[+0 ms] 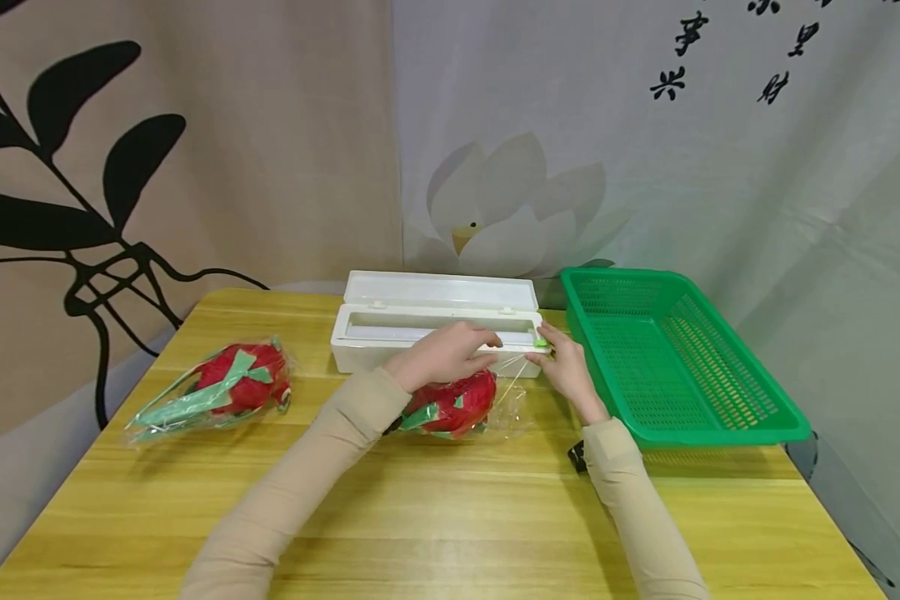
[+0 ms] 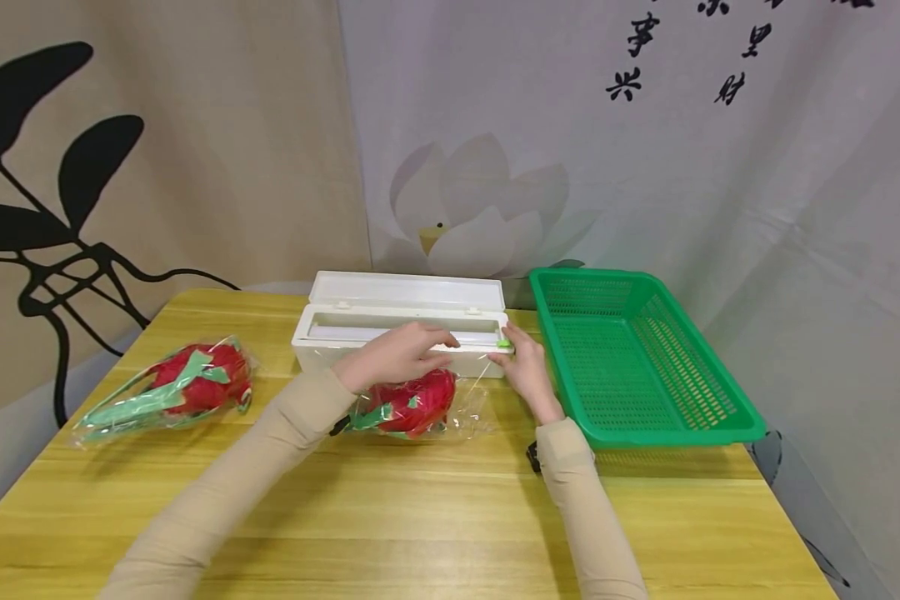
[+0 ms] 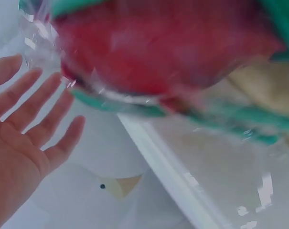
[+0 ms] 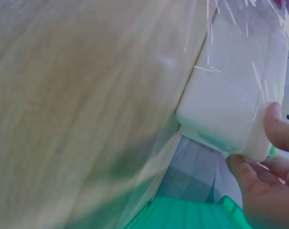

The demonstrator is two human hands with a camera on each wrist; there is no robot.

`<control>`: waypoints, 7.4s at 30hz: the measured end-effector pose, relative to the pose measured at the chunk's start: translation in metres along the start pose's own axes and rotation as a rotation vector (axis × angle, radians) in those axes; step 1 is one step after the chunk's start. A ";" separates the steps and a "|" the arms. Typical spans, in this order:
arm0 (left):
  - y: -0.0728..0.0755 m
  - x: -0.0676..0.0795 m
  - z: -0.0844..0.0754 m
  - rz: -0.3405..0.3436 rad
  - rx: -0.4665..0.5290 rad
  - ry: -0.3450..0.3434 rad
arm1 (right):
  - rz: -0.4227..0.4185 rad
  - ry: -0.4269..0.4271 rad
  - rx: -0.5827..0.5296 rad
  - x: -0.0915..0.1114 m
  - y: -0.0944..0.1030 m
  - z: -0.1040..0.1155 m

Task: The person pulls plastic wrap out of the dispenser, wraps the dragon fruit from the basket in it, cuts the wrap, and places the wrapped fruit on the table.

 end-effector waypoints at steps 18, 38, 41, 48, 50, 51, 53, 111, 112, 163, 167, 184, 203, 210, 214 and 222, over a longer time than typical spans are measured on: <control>-0.032 -0.072 -0.008 0.325 -0.357 -0.259 | -0.008 -0.021 -0.023 -0.001 0.001 -0.002; -0.056 -0.084 -0.010 0.460 -0.510 -0.235 | -0.035 -0.017 -0.062 -0.001 0.002 0.000; -0.056 -0.083 -0.007 0.470 -0.495 -0.222 | -0.032 -0.010 -0.028 -0.001 0.002 0.001; -0.055 -0.077 -0.003 0.475 -0.433 -0.201 | -0.006 -0.027 0.059 0.001 0.002 0.004; -0.054 -0.076 -0.003 0.475 -0.428 -0.200 | -0.001 -0.034 0.062 0.001 0.002 0.004; -0.053 -0.076 -0.003 0.475 -0.426 -0.198 | -0.001 -0.035 0.062 0.001 0.002 0.004; -0.052 -0.076 -0.004 0.479 -0.428 -0.195 | -0.003 -0.040 0.062 0.001 0.003 0.003; -0.043 -0.047 0.041 0.291 -0.098 -0.187 | -0.012 -0.025 0.056 -0.003 0.000 0.007; -0.043 -0.046 0.042 0.279 -0.088 -0.194 | -0.007 -0.029 0.055 -0.003 -0.001 0.007; 0.001 0.033 0.091 -0.103 -0.083 -0.033 | 0.004 -0.084 0.015 -0.005 -0.005 0.002; 0.011 0.045 0.102 -0.129 -0.111 -0.033 | -0.005 -0.077 0.020 -0.005 -0.003 0.002; 0.067 0.115 0.133 -0.199 -0.304 0.213 | -0.010 -0.064 0.044 -0.005 0.001 -0.003; 0.047 0.108 0.118 -0.287 -0.344 0.194 | -0.014 -0.061 0.004 -0.002 0.002 0.004; 0.049 0.113 0.116 -0.319 -0.295 0.165 | -0.064 -0.002 0.015 0.002 0.006 0.012; 0.051 0.116 0.114 -0.279 -0.239 0.181 | -0.091 0.027 0.021 0.006 0.009 0.017; 0.058 0.125 0.102 -0.195 -0.061 0.267 | -0.116 0.066 -0.060 0.017 0.018 0.031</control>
Point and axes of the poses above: each hand's wrist, its own x-axis away from the middle knuckle, its own y-axis out of the back of the hand, z = x × y, the point moved 2 cm from there along -x, towards the middle knuckle, and after that the axes turned 15 degrees about -z, right-handed, at the moved point
